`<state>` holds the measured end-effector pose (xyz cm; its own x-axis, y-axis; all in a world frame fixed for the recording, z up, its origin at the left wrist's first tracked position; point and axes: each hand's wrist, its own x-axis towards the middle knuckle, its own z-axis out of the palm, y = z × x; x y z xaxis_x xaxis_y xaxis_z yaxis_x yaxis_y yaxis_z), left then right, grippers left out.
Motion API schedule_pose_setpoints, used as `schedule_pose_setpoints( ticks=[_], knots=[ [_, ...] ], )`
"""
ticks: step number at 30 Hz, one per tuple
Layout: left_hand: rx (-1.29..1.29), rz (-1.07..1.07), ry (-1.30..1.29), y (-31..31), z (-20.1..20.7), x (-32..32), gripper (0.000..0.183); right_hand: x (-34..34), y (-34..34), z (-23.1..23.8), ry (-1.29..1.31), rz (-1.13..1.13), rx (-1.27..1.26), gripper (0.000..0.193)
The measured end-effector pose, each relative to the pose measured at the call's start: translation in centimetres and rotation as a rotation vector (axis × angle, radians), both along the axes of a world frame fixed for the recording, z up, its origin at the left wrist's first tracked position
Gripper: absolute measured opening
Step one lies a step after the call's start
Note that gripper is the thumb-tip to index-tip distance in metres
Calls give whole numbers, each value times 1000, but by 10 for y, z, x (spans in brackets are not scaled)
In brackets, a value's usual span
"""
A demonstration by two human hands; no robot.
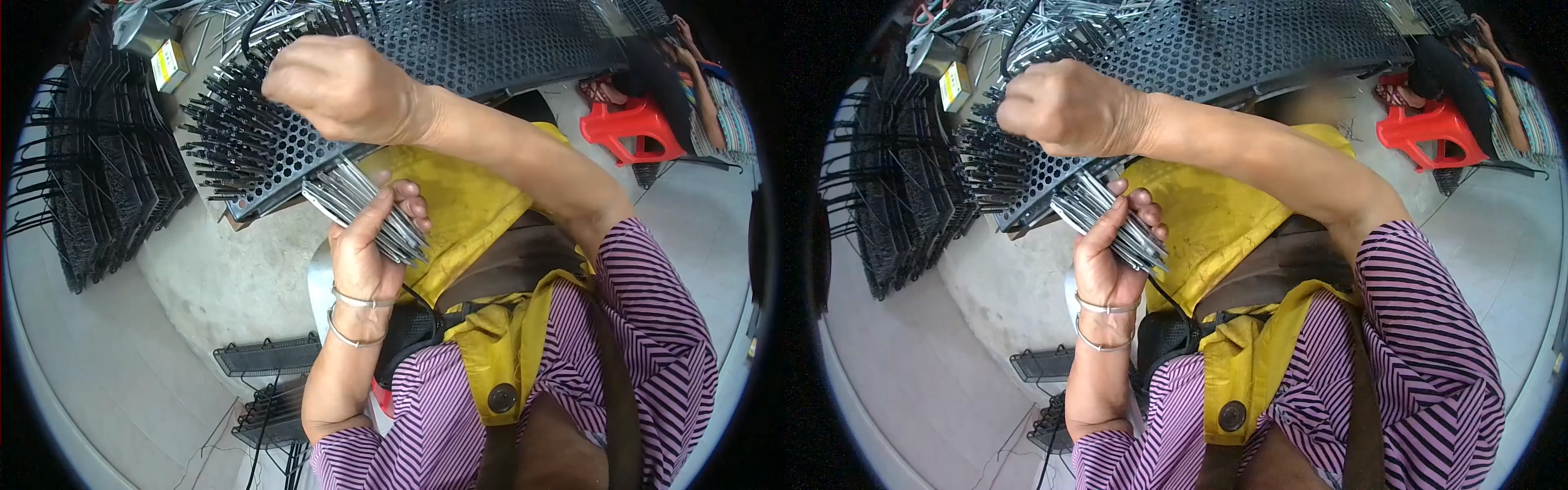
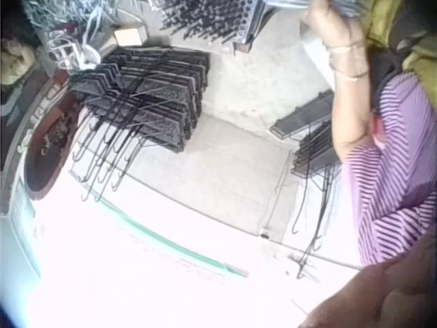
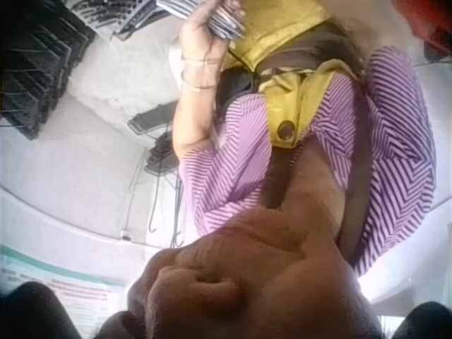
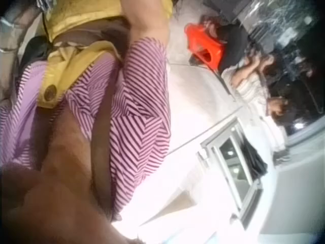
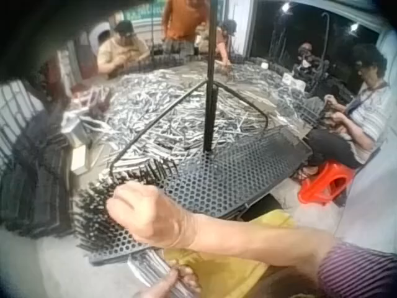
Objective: Inserting thin metal rods into the holes of a perforated metal frame to assemble a rack.
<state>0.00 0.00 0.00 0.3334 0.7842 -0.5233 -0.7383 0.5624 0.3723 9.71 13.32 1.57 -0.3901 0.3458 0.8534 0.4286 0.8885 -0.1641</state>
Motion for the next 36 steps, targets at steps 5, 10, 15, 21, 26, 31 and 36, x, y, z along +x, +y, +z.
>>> schedule_pose_setpoints(
  ticks=[5, 10, 15, 21, 26, 31, 36],
  knots=[
    [37, -18, 6, 2, -2, -3, 27, -3, -11, 11, -387, -115, -250, 12],
    [51, -25, -34, 3, -2, -3, 26, 19, -45, 26, -148, -88, -662, 17],
    [131, -84, 88, 2, 0, 1, 23, 38, -67, 11, 82, 139, -1265, 22],
    [217, -175, 197, -2, 4, 8, 22, 51, -79, 7, 297, 74, -1518, 8],
    [113, -194, 139, -8, -5, 7, 22, 67, -85, 6, 615, 71, -1609, 5],
    [133, -203, 176, -15, 5, 9, 18, 68, -94, 7, 644, 52, -1587, 8],
    [239, -230, 414, -28, 12, 3, 17, 67, -101, 4, 678, 95, -1577, 8]
  ],
)
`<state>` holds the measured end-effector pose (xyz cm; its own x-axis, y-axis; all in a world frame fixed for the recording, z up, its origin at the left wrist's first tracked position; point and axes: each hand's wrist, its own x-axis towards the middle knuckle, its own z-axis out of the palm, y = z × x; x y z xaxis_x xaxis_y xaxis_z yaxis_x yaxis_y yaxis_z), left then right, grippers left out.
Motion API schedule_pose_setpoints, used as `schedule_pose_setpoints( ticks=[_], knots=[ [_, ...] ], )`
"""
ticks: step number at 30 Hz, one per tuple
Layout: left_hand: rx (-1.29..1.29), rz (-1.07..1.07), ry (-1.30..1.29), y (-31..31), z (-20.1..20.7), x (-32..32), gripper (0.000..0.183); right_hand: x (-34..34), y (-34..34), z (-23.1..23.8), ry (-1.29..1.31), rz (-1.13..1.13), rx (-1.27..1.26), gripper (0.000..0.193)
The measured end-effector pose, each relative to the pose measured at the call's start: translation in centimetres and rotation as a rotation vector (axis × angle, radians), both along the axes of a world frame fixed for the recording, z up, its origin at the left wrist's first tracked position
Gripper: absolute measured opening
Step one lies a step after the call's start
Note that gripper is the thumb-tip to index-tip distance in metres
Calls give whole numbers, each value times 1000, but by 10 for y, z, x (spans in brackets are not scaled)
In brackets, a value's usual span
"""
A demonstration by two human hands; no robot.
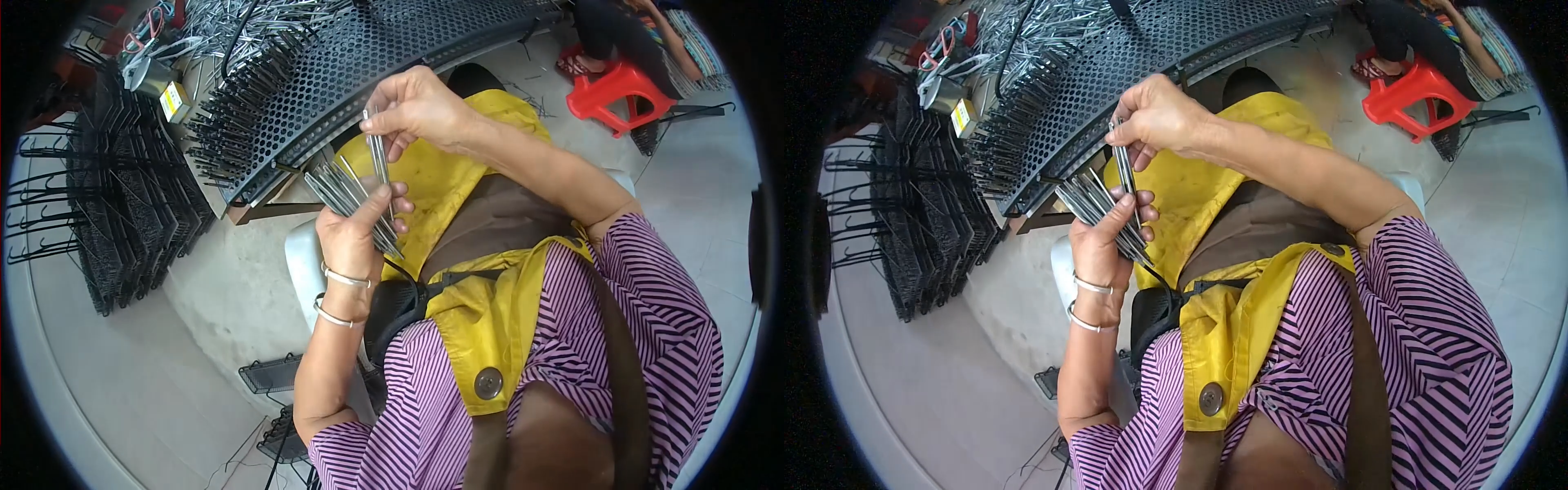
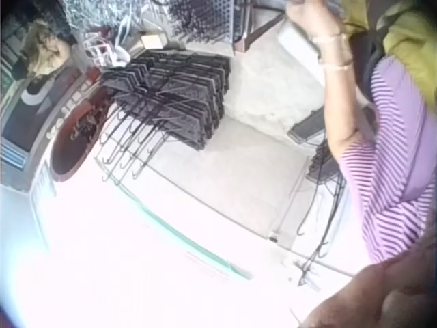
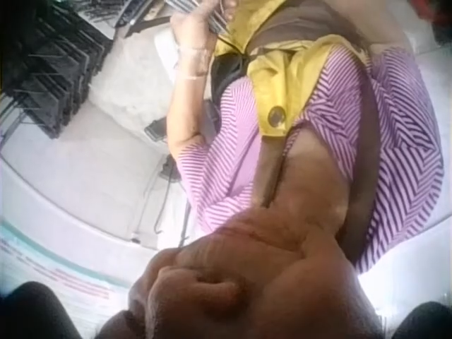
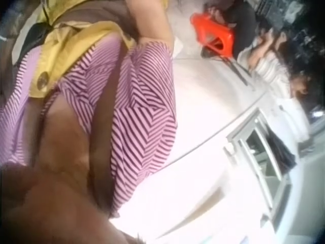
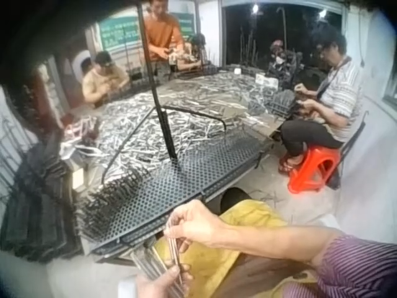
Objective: Inserting thin metal rods into the holes of a perforated metal frame to assemble a rack.
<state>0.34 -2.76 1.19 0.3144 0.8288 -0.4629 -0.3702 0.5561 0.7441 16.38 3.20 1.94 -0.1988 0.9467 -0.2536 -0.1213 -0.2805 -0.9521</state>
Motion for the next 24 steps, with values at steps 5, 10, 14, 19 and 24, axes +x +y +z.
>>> schedule_pose_setpoints(
  ticks=[5, 10, 14, 19, 24],
  knots=[
    [64, -18, -5, -5, -7, -3, 17, 2, -3, -12, 138, 68, -19, 9],
    [45, -39, -44, -5, -7, -5, 17, 10, -5, -26, 409, 182, -195, 13],
    [63, -102, 25, -5, -5, -8, 15, 11, -12, -28, 444, 183, -269, 15],
    [77, -161, 158, -3, -7, -6, 13, 4, -14, -13, 149, 134, -248, 10],
    [95, -77, 164, -2, -11, -7, 13, -1, -6, -1, -46, 129, -75, 7]
  ],
)
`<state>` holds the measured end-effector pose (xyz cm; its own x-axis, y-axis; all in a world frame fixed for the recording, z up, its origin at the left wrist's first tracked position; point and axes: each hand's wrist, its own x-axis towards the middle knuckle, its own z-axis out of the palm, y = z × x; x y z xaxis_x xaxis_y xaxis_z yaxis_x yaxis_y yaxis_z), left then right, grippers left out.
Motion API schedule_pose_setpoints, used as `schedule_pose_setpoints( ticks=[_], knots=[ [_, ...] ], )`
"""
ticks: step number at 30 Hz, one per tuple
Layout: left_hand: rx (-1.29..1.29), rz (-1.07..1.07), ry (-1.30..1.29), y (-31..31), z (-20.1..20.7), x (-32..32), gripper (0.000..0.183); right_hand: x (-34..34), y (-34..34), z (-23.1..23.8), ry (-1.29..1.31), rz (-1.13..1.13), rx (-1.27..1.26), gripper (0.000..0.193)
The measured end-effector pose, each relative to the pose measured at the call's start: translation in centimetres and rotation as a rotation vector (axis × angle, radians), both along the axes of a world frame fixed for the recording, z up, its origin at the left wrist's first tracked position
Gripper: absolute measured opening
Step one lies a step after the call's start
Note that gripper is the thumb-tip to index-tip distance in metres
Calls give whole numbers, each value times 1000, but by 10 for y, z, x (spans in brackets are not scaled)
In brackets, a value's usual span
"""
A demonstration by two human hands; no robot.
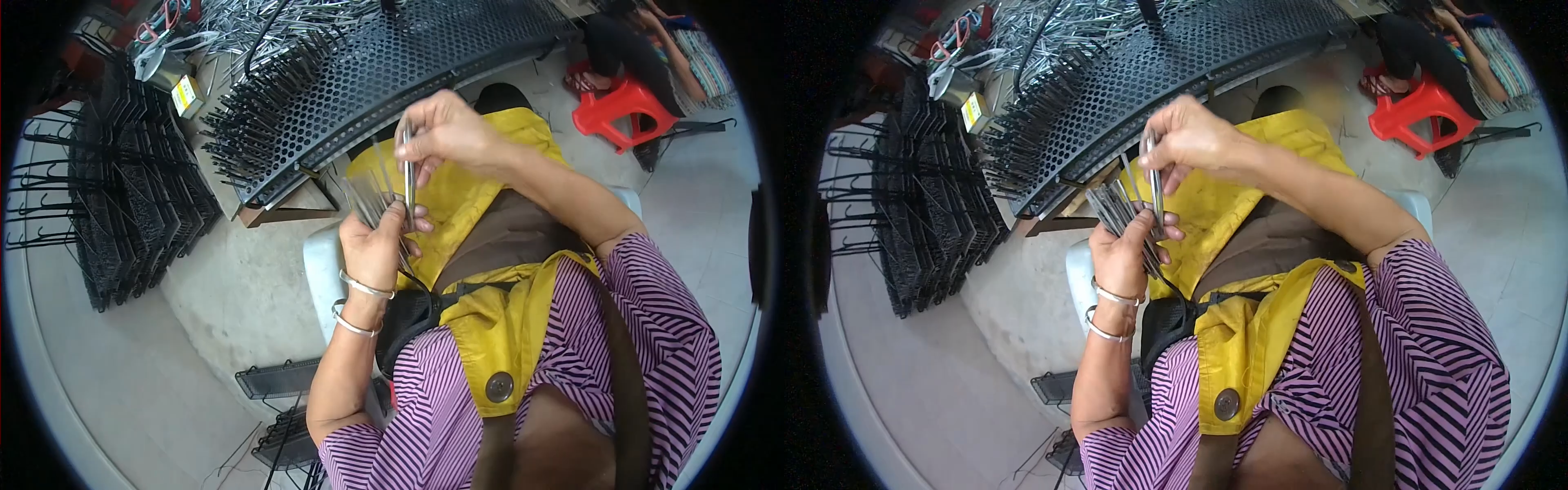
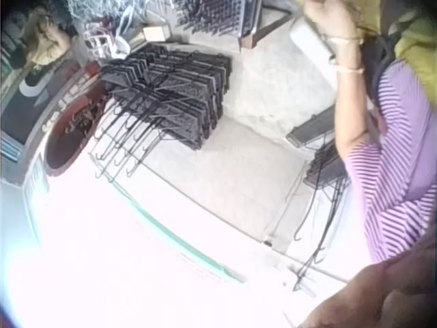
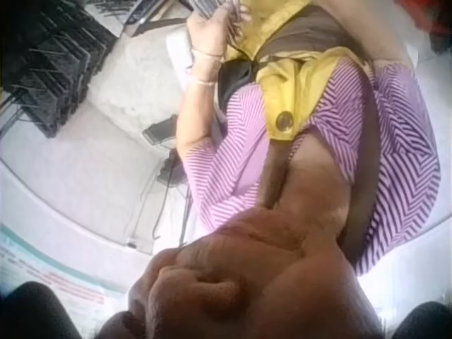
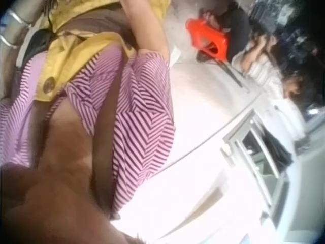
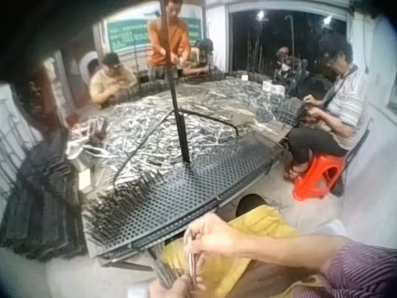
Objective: Inserting thin metal rods into the holes of a perforated metal frame to assemble a rack.
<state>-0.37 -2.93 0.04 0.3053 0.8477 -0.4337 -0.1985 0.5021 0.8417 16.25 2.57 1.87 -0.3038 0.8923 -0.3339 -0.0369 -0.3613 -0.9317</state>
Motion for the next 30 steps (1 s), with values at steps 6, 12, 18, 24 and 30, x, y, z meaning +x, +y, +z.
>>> schedule_pose_setpoints(
  ticks=[6, 12, 18, 24, 30],
  knots=[
    [-123, 212, -209, 9, -5, -9, 12, -11, 48, 23, 9, -336, 440, 10],
    [-138, 202, -236, 10, -8, -10, 11, -44, 90, 6, -57, -407, 829, 6],
    [-137, 203, -253, 10, -5, -11, 11, -54, 99, -2, -75, -387, 875, 3],
    [-143, 186, -250, 10, -4, -10, 11, -57, 110, 4, -436, -238, 1003, 12],
    [-151, 191, -250, 11, 0, -12, 13, -71, 127, 23, -739, -51, 1181, 11]
  ],
)
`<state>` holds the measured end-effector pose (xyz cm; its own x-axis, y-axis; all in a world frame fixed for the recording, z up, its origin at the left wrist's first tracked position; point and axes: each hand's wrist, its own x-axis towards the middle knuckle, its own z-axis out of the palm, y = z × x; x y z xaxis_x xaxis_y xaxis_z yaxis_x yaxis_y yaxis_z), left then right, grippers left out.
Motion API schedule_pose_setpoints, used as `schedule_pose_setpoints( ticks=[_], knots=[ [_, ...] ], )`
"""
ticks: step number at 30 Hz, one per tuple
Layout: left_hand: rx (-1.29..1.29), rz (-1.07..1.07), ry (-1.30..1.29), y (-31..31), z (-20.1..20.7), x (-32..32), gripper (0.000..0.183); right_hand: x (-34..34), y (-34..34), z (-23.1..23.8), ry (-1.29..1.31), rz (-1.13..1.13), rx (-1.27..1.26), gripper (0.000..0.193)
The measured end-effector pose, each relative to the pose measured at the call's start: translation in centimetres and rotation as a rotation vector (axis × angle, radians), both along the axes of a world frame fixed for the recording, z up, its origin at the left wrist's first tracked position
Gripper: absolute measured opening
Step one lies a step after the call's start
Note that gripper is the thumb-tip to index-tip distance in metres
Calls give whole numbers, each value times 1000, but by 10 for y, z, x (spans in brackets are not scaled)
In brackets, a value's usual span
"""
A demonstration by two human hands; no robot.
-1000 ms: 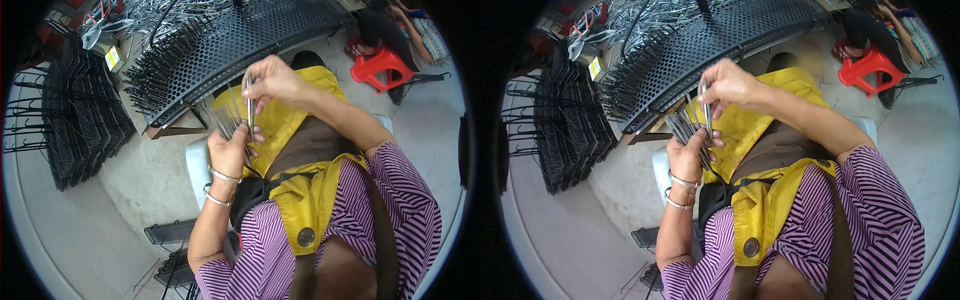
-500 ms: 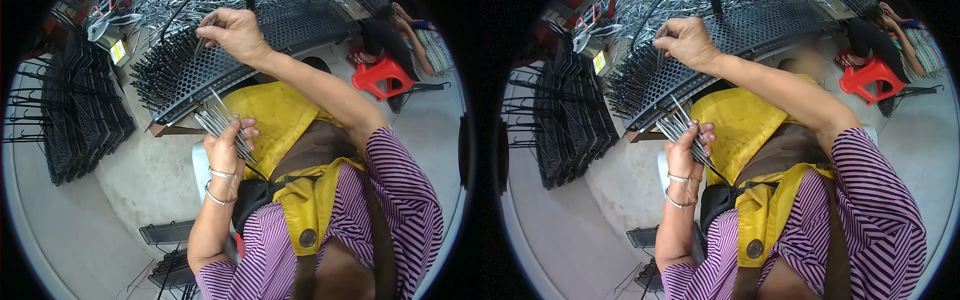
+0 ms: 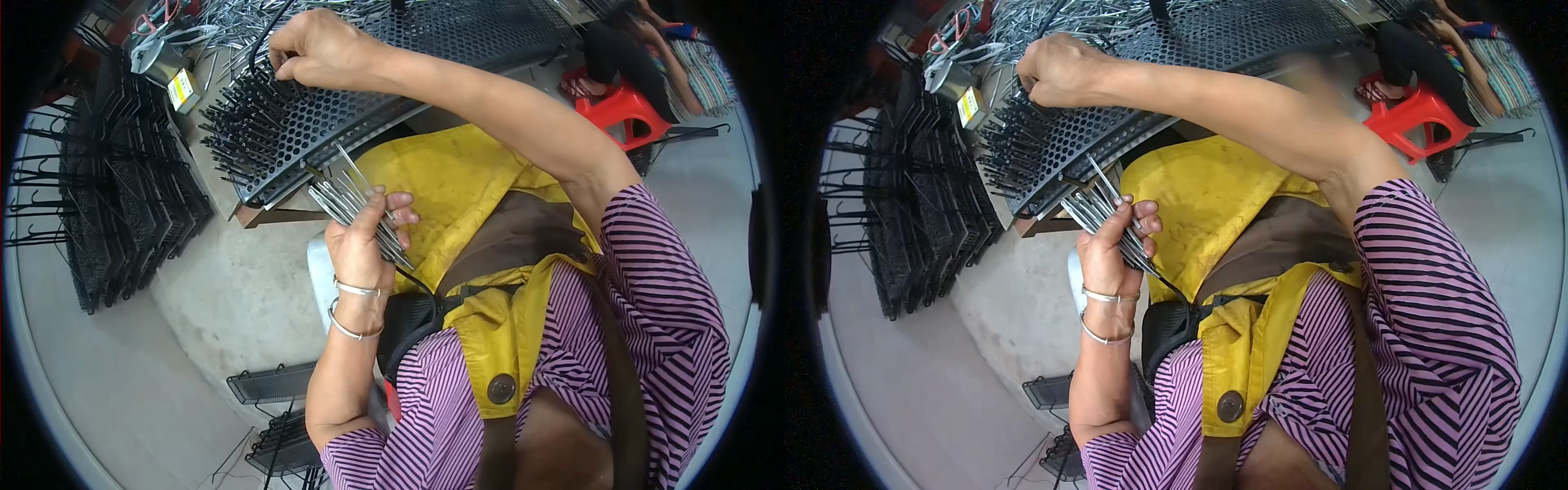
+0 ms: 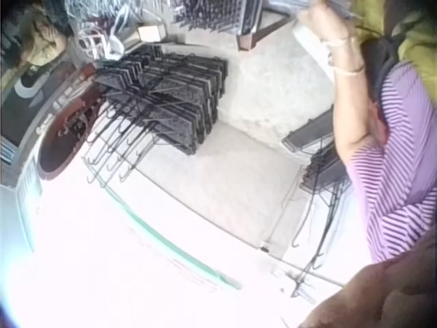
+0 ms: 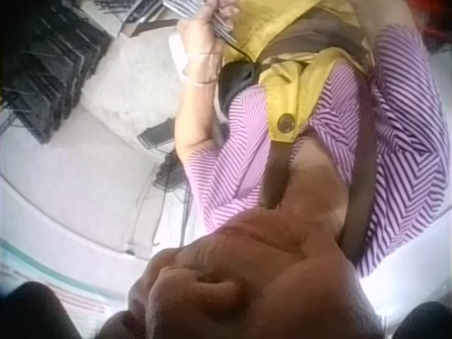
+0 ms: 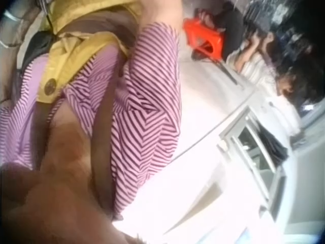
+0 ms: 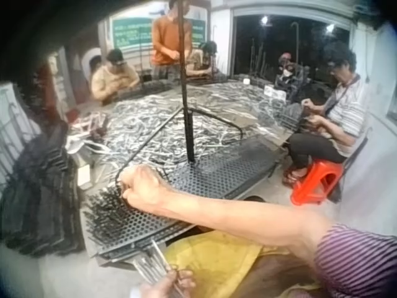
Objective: Inserting thin metal rods into the holes of a perforated metal frame to assemble a rack.
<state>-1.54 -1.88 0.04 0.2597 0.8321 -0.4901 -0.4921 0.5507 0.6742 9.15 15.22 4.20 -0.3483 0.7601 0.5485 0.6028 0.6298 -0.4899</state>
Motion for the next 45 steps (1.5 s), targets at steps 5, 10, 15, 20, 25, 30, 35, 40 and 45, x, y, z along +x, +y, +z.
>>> schedule_pose_setpoints(
  ticks=[5, 10, 15, 20, 25, 30, 35, 40, 45],
  knots=[
    [-5, -8, 5, 1, 1, 1, 14, 1, 5, -7, 19, -65, 17, 9],
    [-16, -5, -13, 0, 0, 1, 14, 8, -1, -5, 18, 74, -139, 9],
    [-28, -6, 8, 1, 0, 1, 13, 1, -11, -8, -43, -57, -24, 8],
    [1, -32, 17, 3, 0, -1, 13, -6, -16, -5, -74, -124, -13, 8],
    [12, -32, 28, 3, 0, -2, 13, -2, -12, -9, -2, -106, 72, 7],
    [11, -35, 34, 4, 1, -1, 13, 1, -8, -8, -73, -128, 36, 10],
    [-10, 27, 8, 6, -3, -1, 11, -5, -8, 0, -125, -207, -4, 15],
    [-7, 33, 9, 8, -6, -2, 13, 5, -29, -8, -175, -145, -12, 32],
    [63, 15, -78, 7, -6, -3, 17, 18, -75, -19, 270, 55, -832, 22]
  ],
)
